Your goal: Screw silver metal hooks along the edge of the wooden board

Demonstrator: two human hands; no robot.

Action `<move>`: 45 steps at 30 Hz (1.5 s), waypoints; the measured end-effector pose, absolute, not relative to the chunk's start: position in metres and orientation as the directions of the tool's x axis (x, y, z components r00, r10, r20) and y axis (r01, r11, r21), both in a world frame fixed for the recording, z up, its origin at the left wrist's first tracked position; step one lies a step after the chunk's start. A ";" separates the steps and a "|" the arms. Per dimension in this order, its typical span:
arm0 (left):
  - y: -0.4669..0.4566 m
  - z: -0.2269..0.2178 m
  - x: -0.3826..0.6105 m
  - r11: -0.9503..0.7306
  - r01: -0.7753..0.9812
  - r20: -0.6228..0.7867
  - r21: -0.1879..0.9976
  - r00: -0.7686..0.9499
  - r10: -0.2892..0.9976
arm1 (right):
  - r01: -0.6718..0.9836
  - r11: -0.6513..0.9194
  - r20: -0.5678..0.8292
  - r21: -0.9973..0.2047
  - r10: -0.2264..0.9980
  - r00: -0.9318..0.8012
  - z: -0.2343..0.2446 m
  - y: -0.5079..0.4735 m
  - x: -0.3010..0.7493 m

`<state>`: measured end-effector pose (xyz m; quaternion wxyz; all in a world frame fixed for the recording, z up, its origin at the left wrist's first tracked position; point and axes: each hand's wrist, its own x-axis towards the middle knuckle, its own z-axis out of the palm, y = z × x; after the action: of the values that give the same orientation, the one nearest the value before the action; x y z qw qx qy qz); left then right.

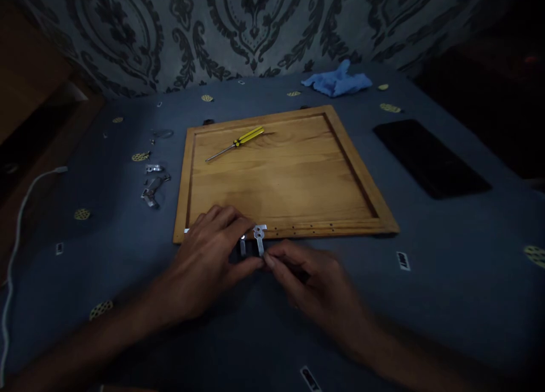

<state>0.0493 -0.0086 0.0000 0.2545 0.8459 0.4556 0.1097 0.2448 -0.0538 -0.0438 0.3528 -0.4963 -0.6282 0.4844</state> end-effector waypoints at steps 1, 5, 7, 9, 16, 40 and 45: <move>-0.009 -0.001 0.049 -0.459 0.709 -0.034 0.536 0.561 0.827 | 0.303 0.063 -0.020 -0.951 0.965 -0.262 -0.043 -0.054 0.246; -0.012 -0.004 0.047 -0.465 0.705 -0.011 0.536 0.557 0.831 | 0.353 0.145 0.047 -0.924 0.961 -0.271 -0.042 -0.054 0.248; -0.012 -0.005 0.047 -0.474 0.699 0.001 0.536 0.561 0.828 | 0.360 0.160 0.058 -0.919 0.959 -0.277 -0.042 -0.054 0.248; -0.012 -0.005 0.047 -0.478 0.696 0.006 0.536 0.563 0.826 | 0.362 0.155 0.053 -0.919 0.959 -0.277 -0.042 -0.055 0.248; -0.011 -0.004 0.047 -0.490 0.696 0.011 0.525 0.570 0.822 | 0.352 0.146 0.044 -0.924 0.958 -0.282 -0.043 -0.054 0.248; -0.013 -0.006 0.044 -0.502 0.688 0.028 0.524 0.575 0.818 | 0.117 -0.192 -0.219 -0.974 0.930 -0.296 -0.041 -0.044 0.243; -0.010 -0.003 0.031 -0.437 0.654 0.061 0.617 0.514 0.855 | 0.110 -0.239 -0.261 -0.965 0.923 -0.284 -0.042 -0.044 0.244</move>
<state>0.0312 -0.0097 -0.0030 0.2705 0.8270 0.4564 0.1860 0.2439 -0.0440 -0.0422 0.3329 -0.4974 -0.5192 0.6101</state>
